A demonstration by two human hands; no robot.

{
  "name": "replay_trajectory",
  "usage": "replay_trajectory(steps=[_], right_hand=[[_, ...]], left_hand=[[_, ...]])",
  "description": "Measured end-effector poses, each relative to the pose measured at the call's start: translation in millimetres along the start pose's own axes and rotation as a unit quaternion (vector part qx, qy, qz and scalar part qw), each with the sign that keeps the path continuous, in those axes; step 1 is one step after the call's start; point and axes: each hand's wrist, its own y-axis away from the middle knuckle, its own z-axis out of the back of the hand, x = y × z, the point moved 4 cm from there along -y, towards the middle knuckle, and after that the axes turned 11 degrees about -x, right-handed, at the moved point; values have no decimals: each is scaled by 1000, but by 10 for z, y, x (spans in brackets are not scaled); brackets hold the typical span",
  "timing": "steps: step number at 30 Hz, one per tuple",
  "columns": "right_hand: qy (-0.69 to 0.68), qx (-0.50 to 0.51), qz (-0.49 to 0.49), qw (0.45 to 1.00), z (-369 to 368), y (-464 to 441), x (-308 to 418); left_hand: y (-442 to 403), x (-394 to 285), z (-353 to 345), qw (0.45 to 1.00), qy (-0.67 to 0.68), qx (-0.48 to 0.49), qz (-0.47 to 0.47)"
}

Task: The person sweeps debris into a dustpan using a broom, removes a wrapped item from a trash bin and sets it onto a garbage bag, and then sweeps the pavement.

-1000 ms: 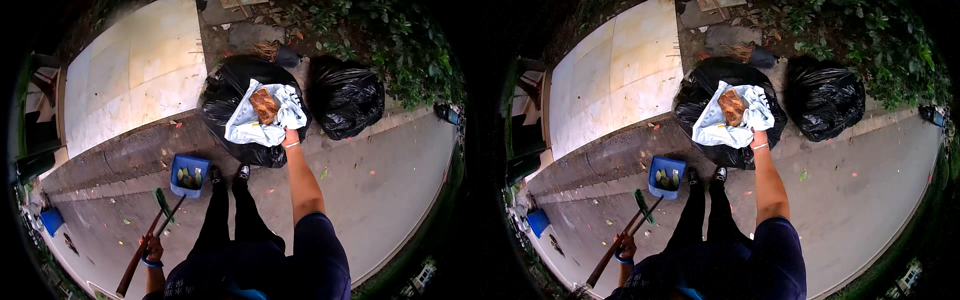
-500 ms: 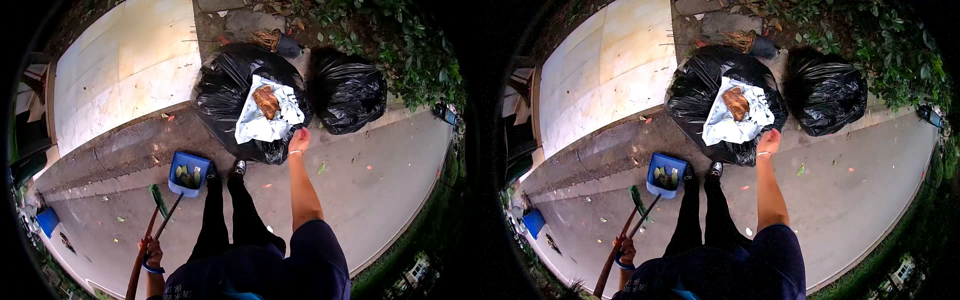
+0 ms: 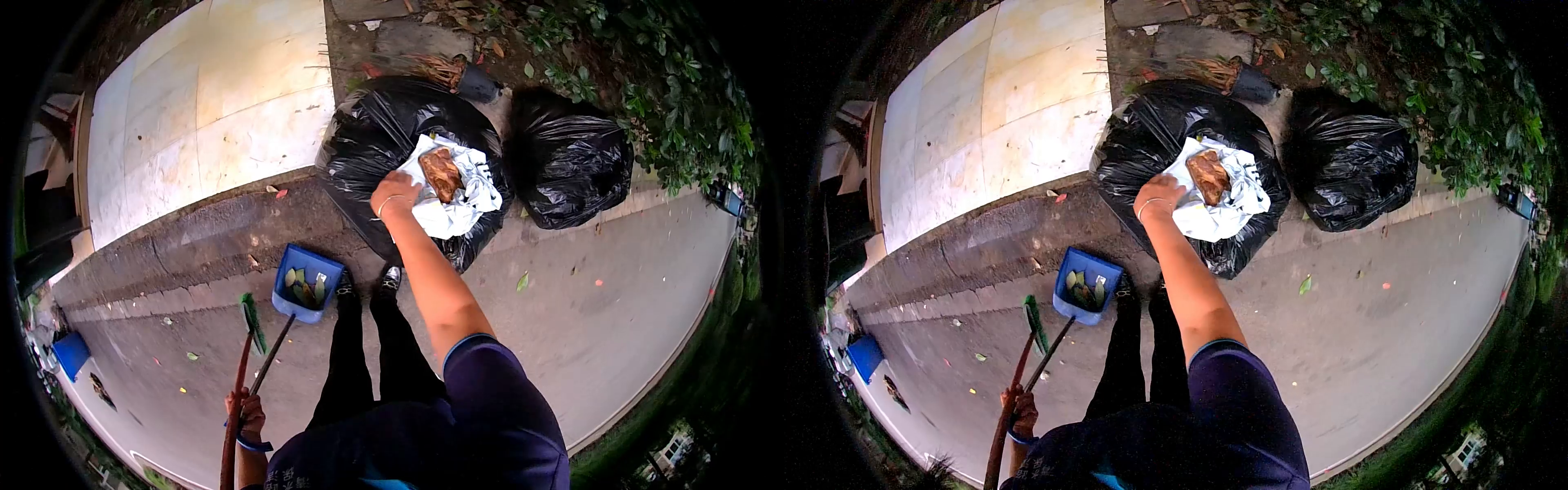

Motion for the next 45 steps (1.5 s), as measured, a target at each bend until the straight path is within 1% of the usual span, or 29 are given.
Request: replay_trajectory(steps=[1, 2, 4, 5, 7, 8, 10, 11, 12, 14, 16, 18, 19, 20, 22, 23, 26, 28, 29, 30, 31, 34, 35, 36, 39, 40, 43, 44, 45], right_hand=[[84, -21, 82, 993, -154, 6, 119], [136, 25, 138, 981, -287, 34, 201], [177, 35, 180, 967, -452, 33, 249], [178, 38, 180, 967, -415, 59, 272], [99, -29, 142, 984, -137, 93, 263], [102, -31, 141, 984, -70, 126, 198], [-20, -156, 143, 977, 130, 304, 7], [3, -163, 129, 978, 148, 358, -126], [-2, -201, 110, 973, 157, 468, -300], [-39, -216, 61, 974, 239, 689, -640], [-31, -192, 51, 980, 110, 842, -866], [15, -150, 99, 984, -310, 907, -980], [57, -139, 131, 980, -720, 922, -1029], [52, -45, 114, 991, -904, 970, -1043], [58, 6, 96, 994, -1132, 1010, -1106], [55, 5, 96, 994, -1097, 994, -1061], [15, 6, 41, 999, -939, 1013, -1010], [-21, -79, 35, 996, -579, 923, -1011], [-14, -205, 84, 975, -295, 886, -1011], [-60, -242, 113, 962, -128, 777, -1059], [-64, -280, 109, 952, 40, 679, -1120], [-37, -354, 91, 930, 232, 450, -1369], [-1, -305, 46, 951, 80, 370, -1501], [-2, -304, 45, 952, 9, 370, -1555], [-56, -178, -94, 978, -302, 379, -1748], [-56, -175, -96, 978, -379, 385, -1747], [-83, -166, -170, 968, -575, 409, -1764], [-86, -163, -173, 967, -631, 411, -1762], [-110, -152, -207, 960, -693, 414, -1781]], left_hand=[[-14, -30, 47, 1000, -6, 7, -6], [-17, -17, 62, 1000, -4, 6, -6], [-4, -7, 72, 1000, 15, 0, 3], [11, 6, 54, 1000, 17, -2, 4], [-13, 63, 9, 1000, 6, 1, -4], [-39, 46, 32, 1000, 7, 3, -1], [-33, -31, 116, 1000, 8, 8, 1], [-32, -40, 114, 1000, 9, 9, 1], [-31, -42, 104, 1000, 6, 10, 4], [-34, -38, 88, 1000, 3, 10, 7], [-38, -43, 82, 1000, -7, 4, -13], [-40, -64, 75, 1000, -8, 9, 4], [-41, -66, 70, 1000, -8, 15, 20], [-38, -52, 47, 1000, -9, 14, 20], [-40, -21, -19, 1000, -1, -11, 5], [-65, -34, -34, 1000, -3, -10, 3], [-43, -35, -29, 999, -21, 36, 31], [-68, -42, -1, 999, -21, 14, 24], [-66, -32, 2, 999, -19, 16, 25], [-72, -34, 10, 1000, -24, 12, 14], [-75, -37, 20, 1000, -29, 7, 3], [-66, -47, 57, 999, -34, -14, -15], [-68, -35, 48, 999, -35, -14, -16], [-61, -11, 19, 1000, -25, 1, -2], [-62, 11, -18, 1000, -11, 4, 11], [-60, 16, -16, 1000, -6, -5, 10], [-48, 123, -169, 1000, -2, -31, 7], [-55, 116, -162, 999, -6, -33, 6], [-73, 103, -145, 1000, -16, -23, 6]])
